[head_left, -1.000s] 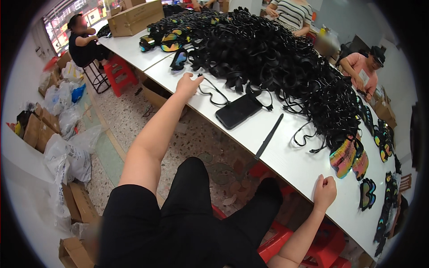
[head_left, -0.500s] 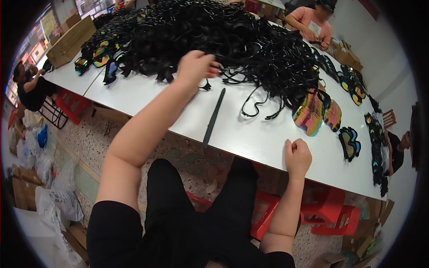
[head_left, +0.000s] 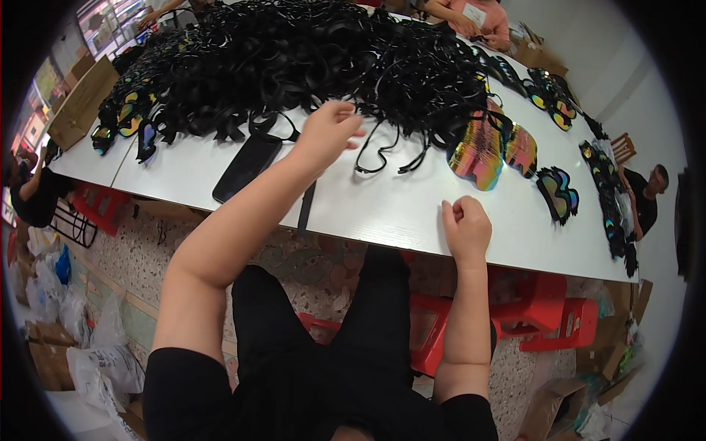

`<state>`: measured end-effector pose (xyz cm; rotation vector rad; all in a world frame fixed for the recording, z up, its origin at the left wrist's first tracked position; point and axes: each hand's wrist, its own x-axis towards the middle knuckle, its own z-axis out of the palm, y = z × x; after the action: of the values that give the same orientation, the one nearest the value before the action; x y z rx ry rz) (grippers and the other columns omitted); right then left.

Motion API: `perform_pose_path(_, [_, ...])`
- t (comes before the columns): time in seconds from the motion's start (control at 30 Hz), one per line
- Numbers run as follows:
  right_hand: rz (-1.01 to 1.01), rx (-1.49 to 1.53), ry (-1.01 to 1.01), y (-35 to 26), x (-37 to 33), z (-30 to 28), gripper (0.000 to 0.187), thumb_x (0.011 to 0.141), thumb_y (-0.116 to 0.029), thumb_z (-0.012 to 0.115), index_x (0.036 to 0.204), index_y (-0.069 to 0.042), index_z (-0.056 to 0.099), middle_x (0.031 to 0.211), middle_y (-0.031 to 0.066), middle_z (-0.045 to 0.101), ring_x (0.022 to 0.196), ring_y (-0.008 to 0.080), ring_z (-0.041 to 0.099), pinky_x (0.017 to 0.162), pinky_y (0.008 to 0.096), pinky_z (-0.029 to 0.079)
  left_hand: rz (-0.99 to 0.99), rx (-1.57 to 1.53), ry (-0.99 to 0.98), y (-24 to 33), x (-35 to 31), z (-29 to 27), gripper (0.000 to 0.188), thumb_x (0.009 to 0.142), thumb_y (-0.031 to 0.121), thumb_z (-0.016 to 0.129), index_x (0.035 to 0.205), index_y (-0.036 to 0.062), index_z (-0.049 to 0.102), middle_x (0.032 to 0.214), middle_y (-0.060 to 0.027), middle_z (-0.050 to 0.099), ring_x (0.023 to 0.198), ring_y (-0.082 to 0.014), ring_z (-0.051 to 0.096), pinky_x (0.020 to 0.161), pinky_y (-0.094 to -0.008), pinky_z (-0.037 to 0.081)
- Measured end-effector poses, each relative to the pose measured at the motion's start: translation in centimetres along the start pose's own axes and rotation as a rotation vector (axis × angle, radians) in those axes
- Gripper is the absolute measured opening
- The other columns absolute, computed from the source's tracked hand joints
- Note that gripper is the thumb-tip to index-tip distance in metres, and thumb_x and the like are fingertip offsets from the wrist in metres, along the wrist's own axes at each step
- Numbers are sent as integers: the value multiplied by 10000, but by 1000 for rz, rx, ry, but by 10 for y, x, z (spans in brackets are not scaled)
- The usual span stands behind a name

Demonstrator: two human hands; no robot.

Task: Assembling lenses and straps into goggle frames in a manufacturing workshop setting.

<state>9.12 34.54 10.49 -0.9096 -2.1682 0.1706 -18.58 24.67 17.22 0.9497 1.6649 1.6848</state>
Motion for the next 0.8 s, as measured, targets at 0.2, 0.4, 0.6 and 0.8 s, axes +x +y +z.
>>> perform_pose_path(0.2, [-188, -265, 242, 14, 56, -5, 344, 717, -95, 776, 1028, -79, 631, 1062, 112, 621, 1013, 327, 569, 890, 433, 450, 221, 268, 122, -11, -78, -60, 212, 927, 114, 634, 1081, -32, 644, 877, -89, 698, 769, -144, 707, 664, -246, 537])
perform_pose_path(0.4, [-46, -364, 49, 71, 69, 20, 421, 768, -65, 734, 1180, -79, 649, 1223, 127, 604, 1133, 325, 557, 962, 402, 473, 266, 340, 263, -29, -112, -126, 161, 932, 62, 618, 1058, -34, 645, 894, -77, 702, 757, -110, 674, 688, -235, 527])
perform_pose_path(0.6, [-111, -350, 88, 68, 64, 20, 384, 805, -62, 702, 1185, -67, 645, 1176, 127, 618, 1091, 325, 570, 948, 395, 472, 346, 651, 754, -70, -79, -239, 139, 861, 151, 653, 926, 39, 704, 815, -136, 703, 736, -268, 690, 690, -341, 546])
perform_pose_path(0.8, [-110, -380, 169, 67, 47, 15, 389, 777, -38, 699, 1162, -49, 642, 1158, 144, 617, 1079, 329, 578, 930, 403, 484, 208, 776, 943, -82, -32, -284, 155, 833, 201, 669, 878, 57, 704, 828, -140, 702, 793, -312, 682, 734, -400, 539])
